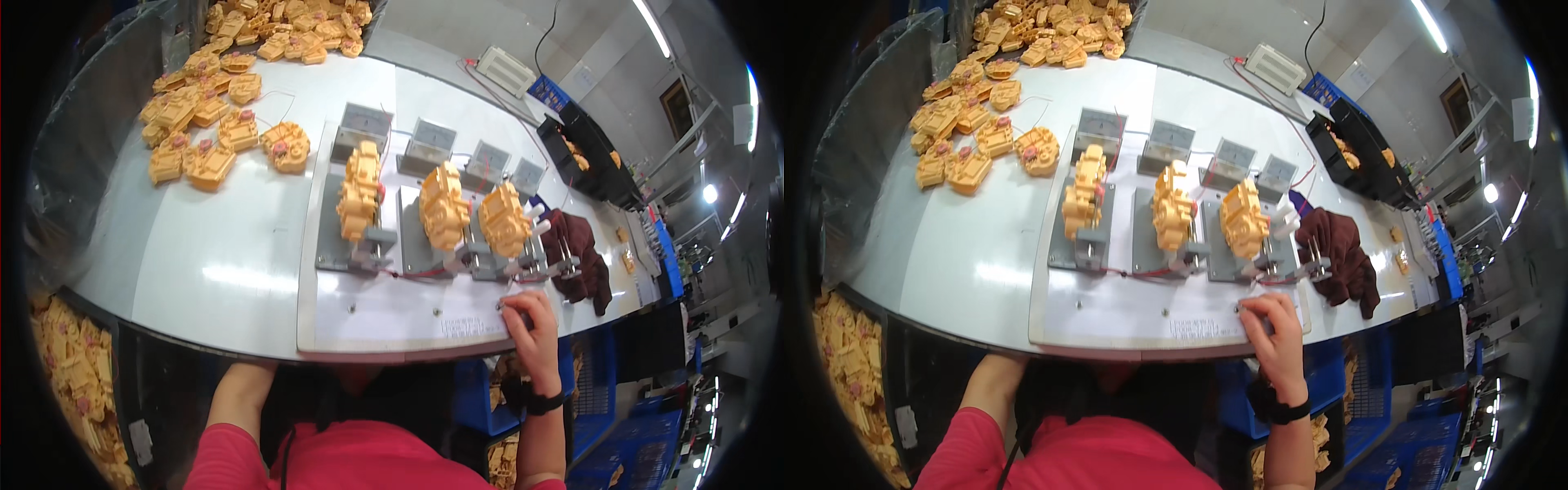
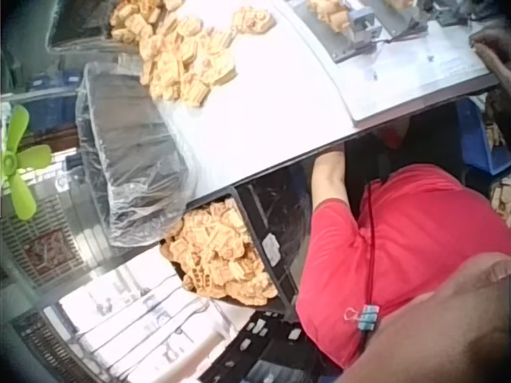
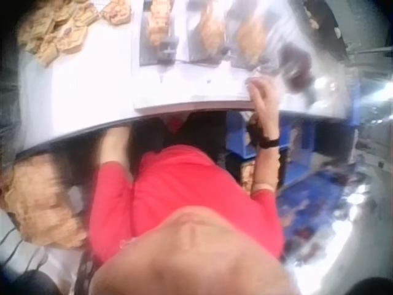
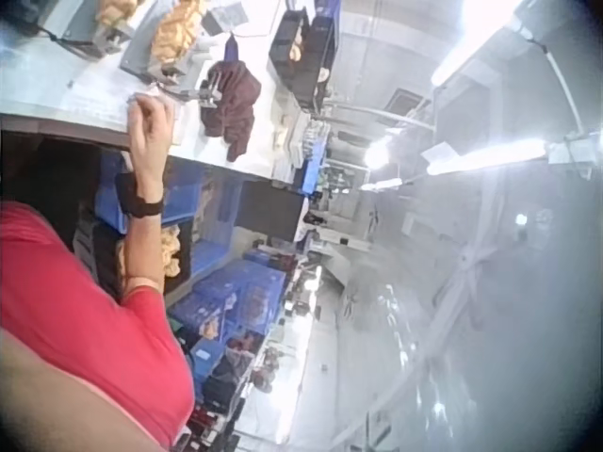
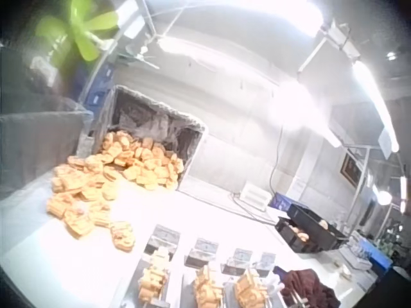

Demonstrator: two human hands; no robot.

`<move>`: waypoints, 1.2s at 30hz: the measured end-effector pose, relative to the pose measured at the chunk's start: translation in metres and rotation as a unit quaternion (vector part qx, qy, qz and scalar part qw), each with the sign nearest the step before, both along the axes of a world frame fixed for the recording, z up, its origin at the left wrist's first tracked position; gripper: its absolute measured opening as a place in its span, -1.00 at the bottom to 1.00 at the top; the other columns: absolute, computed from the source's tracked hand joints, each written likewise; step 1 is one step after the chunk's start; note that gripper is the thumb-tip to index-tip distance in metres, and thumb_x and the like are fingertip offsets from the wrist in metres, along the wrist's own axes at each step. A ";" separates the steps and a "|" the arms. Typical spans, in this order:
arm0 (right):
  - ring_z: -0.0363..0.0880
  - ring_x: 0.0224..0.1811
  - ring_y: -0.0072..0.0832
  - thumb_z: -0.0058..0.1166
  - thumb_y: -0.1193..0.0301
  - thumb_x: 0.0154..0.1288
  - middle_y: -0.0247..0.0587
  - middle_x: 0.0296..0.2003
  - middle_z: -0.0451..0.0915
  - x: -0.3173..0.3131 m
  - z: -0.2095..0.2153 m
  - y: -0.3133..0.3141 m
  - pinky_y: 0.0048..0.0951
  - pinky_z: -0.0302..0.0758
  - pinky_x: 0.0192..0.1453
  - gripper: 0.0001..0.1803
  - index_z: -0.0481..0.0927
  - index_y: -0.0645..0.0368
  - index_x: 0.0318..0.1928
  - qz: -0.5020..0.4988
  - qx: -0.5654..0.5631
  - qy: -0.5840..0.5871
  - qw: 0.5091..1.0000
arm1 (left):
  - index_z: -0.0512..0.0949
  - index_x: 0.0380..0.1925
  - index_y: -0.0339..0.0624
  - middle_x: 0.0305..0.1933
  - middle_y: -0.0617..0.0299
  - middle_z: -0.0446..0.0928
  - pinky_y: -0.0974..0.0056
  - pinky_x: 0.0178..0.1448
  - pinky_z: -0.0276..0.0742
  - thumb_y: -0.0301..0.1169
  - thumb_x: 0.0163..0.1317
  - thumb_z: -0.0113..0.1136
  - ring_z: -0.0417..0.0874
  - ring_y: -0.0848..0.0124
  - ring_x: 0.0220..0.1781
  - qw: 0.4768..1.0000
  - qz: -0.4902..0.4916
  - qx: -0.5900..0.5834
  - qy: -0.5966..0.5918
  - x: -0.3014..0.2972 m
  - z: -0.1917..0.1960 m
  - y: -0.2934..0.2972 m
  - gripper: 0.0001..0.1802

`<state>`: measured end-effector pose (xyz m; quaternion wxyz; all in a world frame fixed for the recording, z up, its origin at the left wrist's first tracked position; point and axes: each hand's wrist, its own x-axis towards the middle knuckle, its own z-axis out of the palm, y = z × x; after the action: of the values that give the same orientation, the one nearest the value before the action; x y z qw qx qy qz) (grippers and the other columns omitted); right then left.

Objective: The person places yellow plastic toy components onto a testing jig with electrical contacts and meters. They connect wires to the components, observe the meters, and then remove the components. The person handles a shipping package and places it into a blue bin. They continue to test more components one by one.

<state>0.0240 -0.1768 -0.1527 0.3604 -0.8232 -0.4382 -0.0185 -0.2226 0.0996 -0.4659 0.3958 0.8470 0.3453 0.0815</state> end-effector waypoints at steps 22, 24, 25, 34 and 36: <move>0.54 -0.15 -0.29 0.23 0.49 0.12 -0.18 -0.26 0.55 -0.001 0.001 0.007 -0.38 0.46 -0.02 -0.86 0.69 0.17 -0.26 -0.063 -0.053 0.040 0.996 | 0.60 -0.05 -0.24 -0.06 0.14 0.61 0.21 -0.01 0.52 -0.33 0.29 0.12 0.61 0.33 -0.11 0.999 -0.015 0.016 0.026 0.023 -0.018 0.041 -0.70; 0.54 -0.13 -0.28 0.25 0.46 0.14 -0.19 -0.26 0.54 0.005 0.000 0.009 -0.37 0.45 0.01 -0.87 0.68 0.16 -0.26 -0.018 -0.033 0.022 0.999 | 0.60 -0.05 -0.25 -0.07 0.14 0.61 0.21 -0.01 0.52 -0.33 0.28 0.12 0.61 0.33 -0.11 1.000 -0.010 0.009 0.020 0.034 -0.023 0.047 -0.69; 0.53 -0.10 -0.31 0.24 0.46 0.16 -0.20 -0.23 0.54 0.005 0.003 0.010 -0.39 0.44 0.02 -0.86 0.69 0.16 -0.23 -0.015 -0.031 0.034 0.999 | 0.60 -0.05 -0.25 -0.07 0.14 0.61 0.20 -0.01 0.52 -0.33 0.28 0.12 0.61 0.33 -0.11 1.000 -0.009 0.006 0.016 0.039 -0.024 0.049 -0.69; 0.52 -0.09 -0.35 0.25 0.47 0.15 -0.25 -0.21 0.54 0.004 -0.003 -0.008 -0.37 0.44 0.04 -0.83 0.69 0.12 -0.21 -0.014 0.006 0.010 1.000 | 0.60 -0.06 -0.26 -0.08 0.13 0.62 0.19 -0.02 0.52 -0.33 0.26 0.13 0.61 0.32 -0.12 0.999 -0.020 0.005 0.034 0.060 -0.025 0.060 -0.68; 0.52 -0.09 -0.33 0.26 0.46 0.14 -0.24 -0.22 0.53 0.007 -0.003 -0.004 -0.37 0.44 0.04 -0.83 0.69 0.12 -0.21 -0.009 0.001 0.004 1.000 | 0.61 -0.06 -0.26 -0.09 0.13 0.62 0.19 -0.02 0.52 -0.33 0.26 0.13 0.61 0.31 -0.12 0.999 -0.007 0.003 0.032 0.056 -0.025 0.065 -0.68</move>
<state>0.0311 -0.1804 -0.1552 0.3626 -0.8272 -0.4289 -0.0184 -0.1668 0.1644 -0.4910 0.3822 0.8530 0.3514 0.0524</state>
